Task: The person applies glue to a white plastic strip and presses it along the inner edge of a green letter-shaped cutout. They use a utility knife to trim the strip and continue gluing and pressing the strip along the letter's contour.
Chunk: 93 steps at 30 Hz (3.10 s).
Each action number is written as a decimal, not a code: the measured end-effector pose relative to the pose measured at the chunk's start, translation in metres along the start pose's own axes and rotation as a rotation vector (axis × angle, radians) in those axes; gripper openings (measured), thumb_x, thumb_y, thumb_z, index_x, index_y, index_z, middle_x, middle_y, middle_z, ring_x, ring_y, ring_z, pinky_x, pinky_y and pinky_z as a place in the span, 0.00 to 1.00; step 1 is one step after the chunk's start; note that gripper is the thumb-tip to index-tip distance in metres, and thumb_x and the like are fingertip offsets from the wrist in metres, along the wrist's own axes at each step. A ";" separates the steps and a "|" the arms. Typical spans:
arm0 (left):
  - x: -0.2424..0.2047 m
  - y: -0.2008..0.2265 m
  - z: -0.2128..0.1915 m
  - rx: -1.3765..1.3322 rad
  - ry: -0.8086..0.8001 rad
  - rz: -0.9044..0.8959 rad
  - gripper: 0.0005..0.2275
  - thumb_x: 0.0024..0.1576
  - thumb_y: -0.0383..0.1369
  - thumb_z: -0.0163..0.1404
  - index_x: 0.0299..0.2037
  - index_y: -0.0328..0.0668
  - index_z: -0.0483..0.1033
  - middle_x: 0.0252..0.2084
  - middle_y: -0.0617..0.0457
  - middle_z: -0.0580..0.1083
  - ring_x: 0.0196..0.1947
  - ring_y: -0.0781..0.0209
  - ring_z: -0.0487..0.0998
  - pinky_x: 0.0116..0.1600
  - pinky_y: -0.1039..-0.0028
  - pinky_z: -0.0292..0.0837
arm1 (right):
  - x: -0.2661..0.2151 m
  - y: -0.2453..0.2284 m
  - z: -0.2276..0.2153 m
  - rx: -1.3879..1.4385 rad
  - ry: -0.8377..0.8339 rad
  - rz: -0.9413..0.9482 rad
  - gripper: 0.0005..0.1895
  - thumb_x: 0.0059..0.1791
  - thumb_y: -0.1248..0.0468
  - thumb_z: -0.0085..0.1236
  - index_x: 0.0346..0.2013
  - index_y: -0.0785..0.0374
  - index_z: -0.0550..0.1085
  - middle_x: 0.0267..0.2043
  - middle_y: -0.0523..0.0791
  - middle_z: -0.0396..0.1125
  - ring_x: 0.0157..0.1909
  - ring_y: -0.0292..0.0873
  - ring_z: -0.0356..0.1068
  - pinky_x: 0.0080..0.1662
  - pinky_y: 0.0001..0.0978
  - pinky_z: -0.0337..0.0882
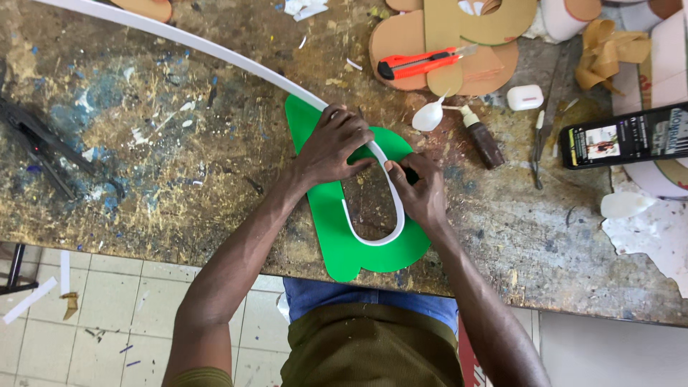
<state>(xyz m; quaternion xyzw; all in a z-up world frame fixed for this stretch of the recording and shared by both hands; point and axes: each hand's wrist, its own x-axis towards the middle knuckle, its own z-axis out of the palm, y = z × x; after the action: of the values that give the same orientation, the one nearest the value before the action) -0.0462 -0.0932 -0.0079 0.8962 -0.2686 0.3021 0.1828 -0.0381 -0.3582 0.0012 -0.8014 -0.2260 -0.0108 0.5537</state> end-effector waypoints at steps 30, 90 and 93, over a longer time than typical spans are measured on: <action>0.019 0.013 -0.004 0.014 0.092 0.217 0.13 0.73 0.40 0.54 0.37 0.51 0.68 0.33 0.55 0.65 0.33 0.50 0.70 0.41 0.61 0.66 | 0.024 -0.001 -0.003 0.024 -0.117 -0.150 0.18 0.60 0.61 0.70 0.30 0.64 0.75 0.25 0.52 0.66 0.31 0.57 0.68 0.36 0.40 0.64; 0.004 0.024 -0.001 -0.006 -0.025 0.183 0.07 0.74 0.29 0.49 0.41 0.47 0.68 0.36 0.51 0.70 0.37 0.49 0.76 0.47 0.61 0.65 | 0.022 -0.008 -0.005 0.073 -0.138 -0.100 0.20 0.65 0.56 0.67 0.32 0.62 0.76 0.27 0.51 0.63 0.29 0.44 0.64 0.36 0.37 0.57; 0.005 0.027 -0.002 0.013 -0.007 0.183 0.07 0.74 0.29 0.50 0.41 0.47 0.67 0.37 0.51 0.70 0.37 0.49 0.76 0.47 0.60 0.66 | 0.021 -0.006 -0.004 0.091 -0.133 -0.081 0.19 0.64 0.56 0.69 0.32 0.62 0.77 0.28 0.50 0.65 0.31 0.42 0.65 0.36 0.36 0.57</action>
<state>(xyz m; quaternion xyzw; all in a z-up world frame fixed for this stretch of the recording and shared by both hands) -0.0602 -0.1151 0.0014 0.8702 -0.3481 0.3161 0.1475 -0.0200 -0.3527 0.0134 -0.7647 -0.2947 0.0302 0.5722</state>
